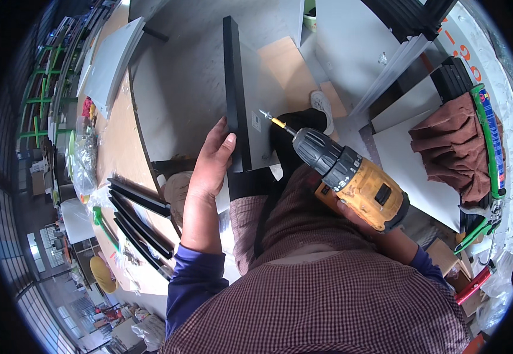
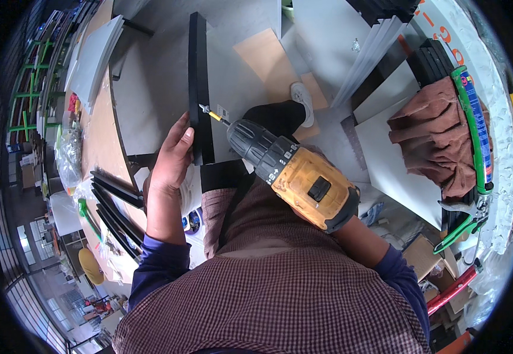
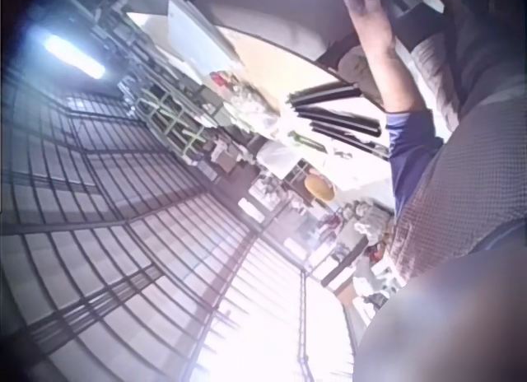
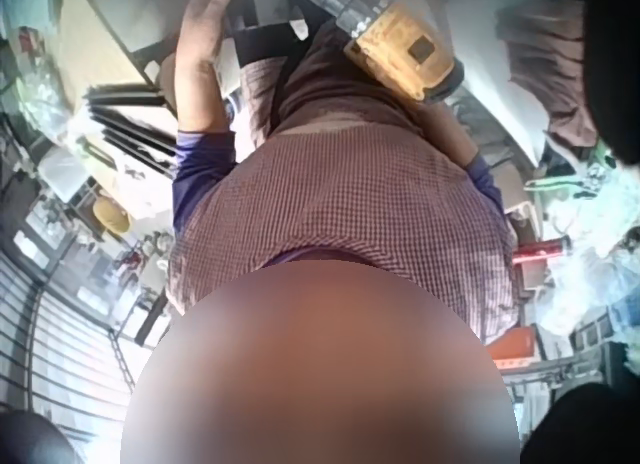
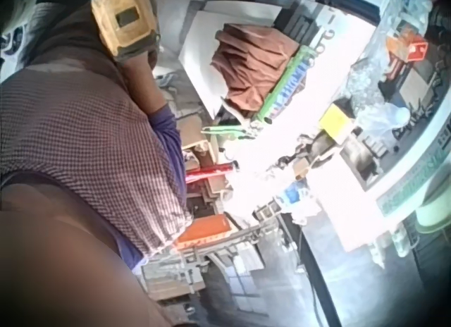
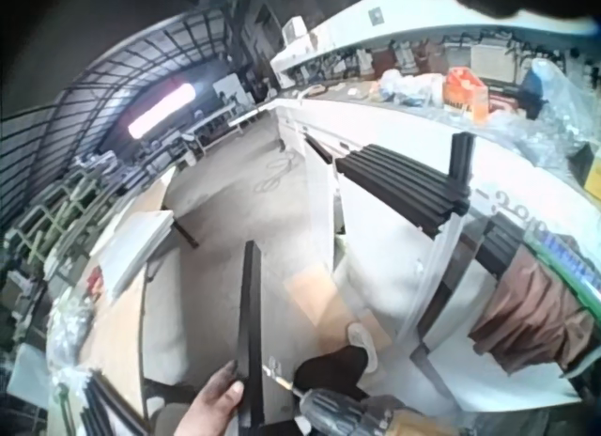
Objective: The person attaches black plastic edging to a white cabinet panel using a cordless drill and screws. They repeatedly align the edging, drive screws, and reposition the panel to secure the trim along the edges.
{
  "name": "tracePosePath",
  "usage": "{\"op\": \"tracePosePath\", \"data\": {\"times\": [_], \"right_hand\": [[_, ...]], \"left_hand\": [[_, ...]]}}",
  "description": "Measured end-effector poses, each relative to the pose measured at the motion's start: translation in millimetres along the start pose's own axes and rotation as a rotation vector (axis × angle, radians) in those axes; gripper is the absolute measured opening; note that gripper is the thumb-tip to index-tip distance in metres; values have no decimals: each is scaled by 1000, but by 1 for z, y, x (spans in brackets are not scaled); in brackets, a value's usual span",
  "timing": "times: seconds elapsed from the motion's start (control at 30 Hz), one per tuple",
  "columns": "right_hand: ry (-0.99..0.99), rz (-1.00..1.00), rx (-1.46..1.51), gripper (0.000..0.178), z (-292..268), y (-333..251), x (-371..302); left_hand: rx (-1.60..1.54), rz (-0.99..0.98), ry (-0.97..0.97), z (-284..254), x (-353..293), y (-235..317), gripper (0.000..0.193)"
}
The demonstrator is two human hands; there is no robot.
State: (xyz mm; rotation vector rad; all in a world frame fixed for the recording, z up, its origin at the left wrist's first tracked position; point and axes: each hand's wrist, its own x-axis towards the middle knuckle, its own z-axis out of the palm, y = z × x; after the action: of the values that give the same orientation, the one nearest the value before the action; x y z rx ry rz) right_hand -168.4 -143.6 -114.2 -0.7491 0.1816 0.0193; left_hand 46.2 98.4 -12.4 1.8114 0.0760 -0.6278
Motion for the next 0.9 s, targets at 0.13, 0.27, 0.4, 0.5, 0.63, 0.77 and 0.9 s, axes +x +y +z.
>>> {"op": "tracePosePath", "data": {"times": [0.13, 0.27, 0.4, 0.5, 0.63, 0.77, 0.9], "right_hand": [[88, 27, 22, 47, 4, 6, 4], [-109, -196, -667, 40, 5, -24, -4], [-125, -315, -1028, 33, 20, -40, 2], [-62, -370, -1160, 30, 29, -43, 2], [-53, -300, -1108, 28, 33, -42, 1], [-67, -290, -1162, 27, 34, -41, 1], [-99, -284, -1218, 26, 34, -46, 2]], "left_hand": [[-9, 260, -94, -7, -13, -14, 75], [441, 428, 11, -11, -35, -40, 86], [230, 529, 148, 3, -38, -78, 69], [340, 649, 216, 6, -30, -96, 51], [406, 844, 399, 10, -23, -105, 32], [361, 861, 411, 15, -23, -105, 20], [305, 845, 400, 13, -22, -104, 17]]}}
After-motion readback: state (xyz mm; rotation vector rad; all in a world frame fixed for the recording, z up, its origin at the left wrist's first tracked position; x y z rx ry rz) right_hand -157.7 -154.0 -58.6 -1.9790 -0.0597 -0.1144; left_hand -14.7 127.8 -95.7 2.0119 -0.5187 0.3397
